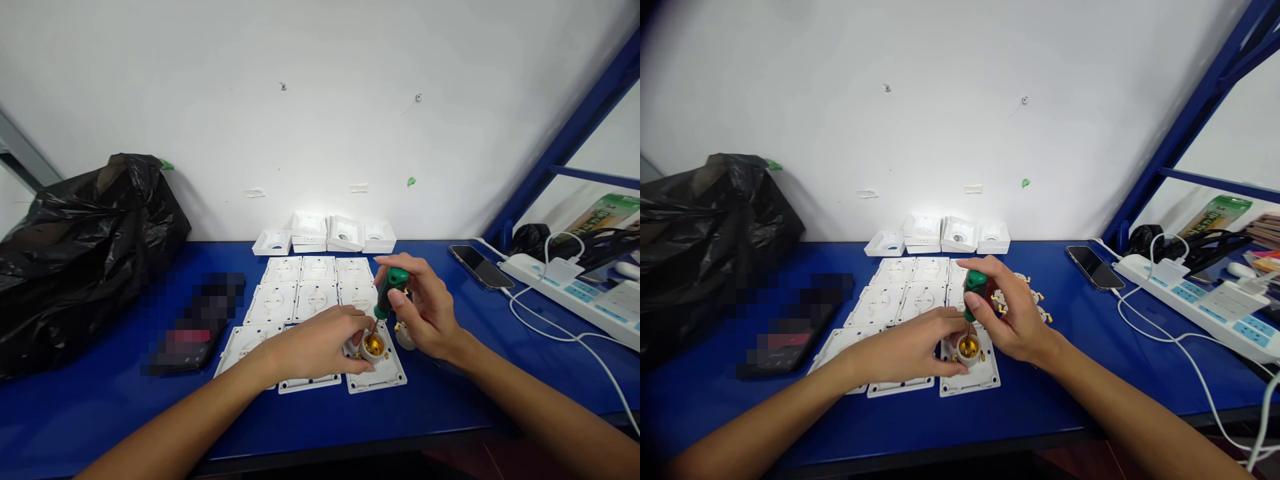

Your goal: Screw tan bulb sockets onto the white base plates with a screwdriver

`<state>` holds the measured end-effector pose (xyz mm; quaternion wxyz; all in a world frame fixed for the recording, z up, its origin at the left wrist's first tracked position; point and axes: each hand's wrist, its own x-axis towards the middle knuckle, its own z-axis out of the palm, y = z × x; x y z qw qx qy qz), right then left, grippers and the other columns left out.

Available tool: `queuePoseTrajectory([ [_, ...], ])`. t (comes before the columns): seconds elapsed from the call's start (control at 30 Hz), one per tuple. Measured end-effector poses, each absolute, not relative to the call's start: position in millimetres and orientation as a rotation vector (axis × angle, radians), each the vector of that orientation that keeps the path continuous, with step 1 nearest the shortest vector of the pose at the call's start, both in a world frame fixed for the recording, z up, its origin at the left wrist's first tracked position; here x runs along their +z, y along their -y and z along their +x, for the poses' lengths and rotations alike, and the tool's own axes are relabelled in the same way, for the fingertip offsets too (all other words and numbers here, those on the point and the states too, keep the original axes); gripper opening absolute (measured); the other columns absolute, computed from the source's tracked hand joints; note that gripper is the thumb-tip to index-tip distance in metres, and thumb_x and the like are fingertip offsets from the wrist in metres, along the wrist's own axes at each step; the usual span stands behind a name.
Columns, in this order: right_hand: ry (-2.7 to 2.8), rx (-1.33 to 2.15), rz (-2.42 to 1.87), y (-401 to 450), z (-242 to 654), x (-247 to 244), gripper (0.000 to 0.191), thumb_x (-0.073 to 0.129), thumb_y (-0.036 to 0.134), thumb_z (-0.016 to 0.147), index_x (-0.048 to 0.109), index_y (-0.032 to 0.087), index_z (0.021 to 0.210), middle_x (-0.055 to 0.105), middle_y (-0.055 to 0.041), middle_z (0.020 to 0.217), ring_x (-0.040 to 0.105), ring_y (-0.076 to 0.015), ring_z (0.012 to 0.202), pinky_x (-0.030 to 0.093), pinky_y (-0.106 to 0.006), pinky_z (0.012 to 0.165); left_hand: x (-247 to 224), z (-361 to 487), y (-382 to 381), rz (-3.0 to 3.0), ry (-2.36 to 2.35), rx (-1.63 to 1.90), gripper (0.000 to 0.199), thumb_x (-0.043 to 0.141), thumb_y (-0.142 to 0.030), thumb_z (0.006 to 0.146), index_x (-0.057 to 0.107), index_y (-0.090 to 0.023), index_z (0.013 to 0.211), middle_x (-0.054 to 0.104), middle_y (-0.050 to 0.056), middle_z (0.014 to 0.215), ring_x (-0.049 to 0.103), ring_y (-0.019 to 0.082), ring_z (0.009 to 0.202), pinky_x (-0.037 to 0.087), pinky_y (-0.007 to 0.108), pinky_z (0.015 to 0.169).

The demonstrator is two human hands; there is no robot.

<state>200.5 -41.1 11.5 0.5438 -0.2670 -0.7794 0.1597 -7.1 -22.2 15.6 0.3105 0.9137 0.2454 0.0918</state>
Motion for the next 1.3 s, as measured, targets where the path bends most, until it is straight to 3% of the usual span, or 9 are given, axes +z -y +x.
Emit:
queuePoseTrajectory([
  [0.2,1.783,0.344,-0.663,40.9,198.6,12.3,0.041,0.068,0.018,0.094,0.06,0.033,0.131,0.06,0.0002,0.094,0.054,-0.0138,0.073,0.047,-0.027,0.057,15.4,-7.5,22.1,2.418,-0.648,0.236,0.032,0.082,-0.035,0.086,0.065,-0.019,0.107,0.067,0.004,0.099,0.063,0.021,0.089,0.047,0.032,0.079],
  [0.37,1.869,0.369,-0.688,41.8,199.7,13.4,0.042,0.052,0.022,0.103,0.054,0.032,0.143,0.064,-0.0038,0.106,0.058,-0.0158,0.079,0.052,-0.031,0.065,15.7,-7.5,22.0,2.41,-0.651,0.226,0.032,0.081,-0.037,0.087,0.065,-0.02,0.108,0.067,0.004,0.099,0.063,0.021,0.089,0.047,0.032,0.079],
  [0.57,1.795,0.322,-0.714,40.3,199.6,12.7,0.038,0.066,0.021,0.096,0.061,0.034,0.131,0.065,-0.0001,0.096,0.055,-0.0134,0.068,0.048,-0.028,0.056,16.1,-7.4,22.5,2.407,-0.652,0.242,0.032,0.082,-0.036,0.086,0.066,-0.02,0.108,0.067,0.004,0.098,0.063,0.021,0.089,0.047,0.032,0.079],
  [0.77,1.887,0.31,-0.672,42.9,200.2,13.8,0.043,0.057,0.021,0.1,0.056,0.034,0.141,0.068,-0.0048,0.113,0.061,-0.0163,0.075,0.054,-0.034,0.063,15.9,-7.3,21.8,2.406,-0.642,0.25,0.029,0.081,-0.037,0.087,0.066,-0.019,0.105,0.066,0.004,0.098,0.063,0.021,0.087,0.047,0.032,0.077],
  [0.93,1.785,0.323,-0.707,42.1,199.7,10.5,0.044,0.068,0.02,0.094,0.057,0.034,0.134,0.064,-0.0008,0.097,0.058,-0.0139,0.066,0.053,-0.029,0.055,15.8,-7.8,22.4,2.393,-0.657,0.236,0.03,0.081,-0.038,0.087,0.065,-0.02,0.105,0.066,0.005,0.099,0.062,0.022,0.09,0.047,0.033,0.079],
  [1.13,1.854,0.35,-0.651,41.0,200.0,9.7,0.047,0.065,0.017,0.095,0.055,0.034,0.138,0.065,-0.0021,0.103,0.058,-0.0133,0.068,0.052,-0.028,0.053,14.5,-7.0,22.7,2.399,-0.661,0.226,0.029,0.08,-0.037,0.087,0.063,-0.02,0.101,0.066,0.004,0.099,0.062,0.022,0.089,0.046,0.033,0.08],
  [1.3,1.781,0.326,-0.678,41.1,197.8,11.8,0.042,0.069,0.017,0.092,0.057,0.032,0.13,0.062,-0.0008,0.102,0.055,-0.0113,0.066,0.049,-0.026,0.051,15.7,-7.6,22.2,2.406,-0.648,0.235,0.03,0.081,-0.036,0.087,0.064,-0.02,0.104,0.065,0.004,0.097,0.061,0.021,0.089,0.046,0.033,0.08],
])
